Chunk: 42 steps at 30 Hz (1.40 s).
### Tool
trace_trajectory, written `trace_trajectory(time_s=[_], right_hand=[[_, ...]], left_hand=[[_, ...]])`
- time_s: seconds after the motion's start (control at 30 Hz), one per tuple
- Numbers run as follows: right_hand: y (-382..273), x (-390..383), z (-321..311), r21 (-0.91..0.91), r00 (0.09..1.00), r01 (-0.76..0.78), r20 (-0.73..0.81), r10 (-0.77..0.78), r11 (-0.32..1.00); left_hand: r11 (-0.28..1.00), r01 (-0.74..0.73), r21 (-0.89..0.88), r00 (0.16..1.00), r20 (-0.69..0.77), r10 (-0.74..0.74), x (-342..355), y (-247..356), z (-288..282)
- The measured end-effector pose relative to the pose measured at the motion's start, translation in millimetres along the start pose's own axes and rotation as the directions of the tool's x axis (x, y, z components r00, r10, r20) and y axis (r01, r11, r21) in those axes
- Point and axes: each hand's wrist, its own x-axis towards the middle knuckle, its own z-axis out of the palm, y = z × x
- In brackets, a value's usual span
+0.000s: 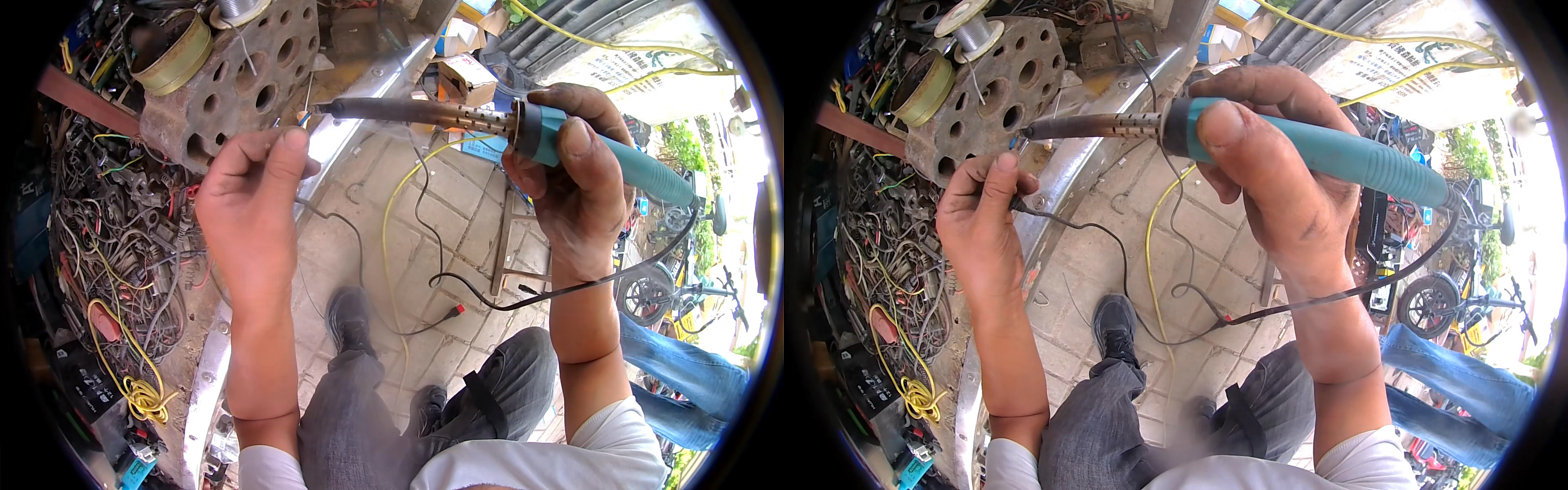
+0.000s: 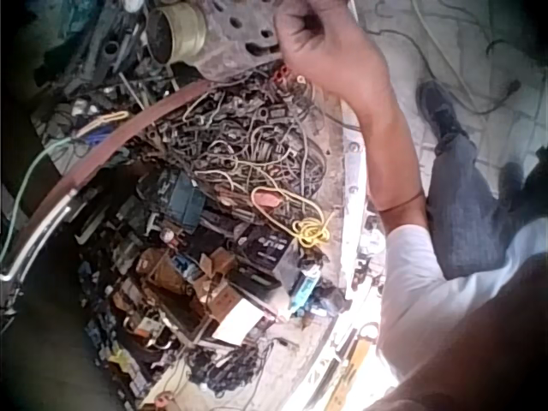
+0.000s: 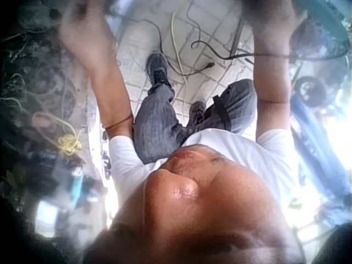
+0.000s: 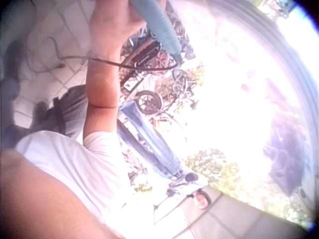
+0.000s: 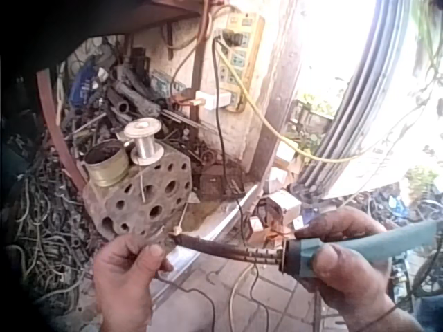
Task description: The person sits on the floor in a cluttered workshop and uses a soldering iron to work on a green circuit board. They repeatedly apply the hot tip to various points on the board, generating smoke, and occasionally wipe the tip on a metal stand.
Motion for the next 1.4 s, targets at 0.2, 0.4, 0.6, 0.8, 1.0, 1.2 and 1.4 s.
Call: trace_trajectory(time_s=[0.2, 0.4, 0.6, 0.8, 1.0, 1.2, 1.4], right_hand=[[-3.3, -0.8, 1.1, -0.020, 0.998, -0.048, -0.031, 0.048, 0.999], [0.3, 0.2, -12.9, 0.011, 0.999, 0.035, 0.038, -0.036, 0.999], [-2.3, -9.1, -17.6, -0.197, 0.932, 0.357, 0.137, -0.335, 0.913], [-1.1, -10.5, -9.4, -0.338, 0.915, 0.403, 0.162, -0.369, 0.851], [-2.0, -17.5, 1.5, -0.344, 0.960, 0.253, -0.028, -0.279, 0.904], [-1.3, -9.2, -11.2, -0.466, 0.900, 0.436, 0.208, -0.384, 0.770], [1.0, -11.4, -10.1, -0.129, 0.976, 0.194, -0.078, -0.205, 0.972]], left_hand=[[0.997, -0.076, 0.025, 0.997, -0.005, 0.076, -1.4, -3.3, 3.2], [0.999, -0.032, 0.033, 0.999, -0.018, 0.033, -1.6, -1.8, 3.5], [1.000, 0.027, 0.014, 1.000, -0.015, -0.027, 0.0, -2.0, 3.1], [0.999, 0.044, 0.006, 0.999, -0.022, -0.044, -1.7, 0.6, 4.1], [0.998, 0.066, 0.002, 0.998, -0.023, -0.066, -1.8, 1.3, 4.9], [0.998, 0.053, -0.012, 0.998, -0.017, -0.054, -0.3, -1.9, 1.0], [0.989, 0.124, -0.081, 0.991, 0.069, -0.118, 2.8, -7.7, -1.3]])
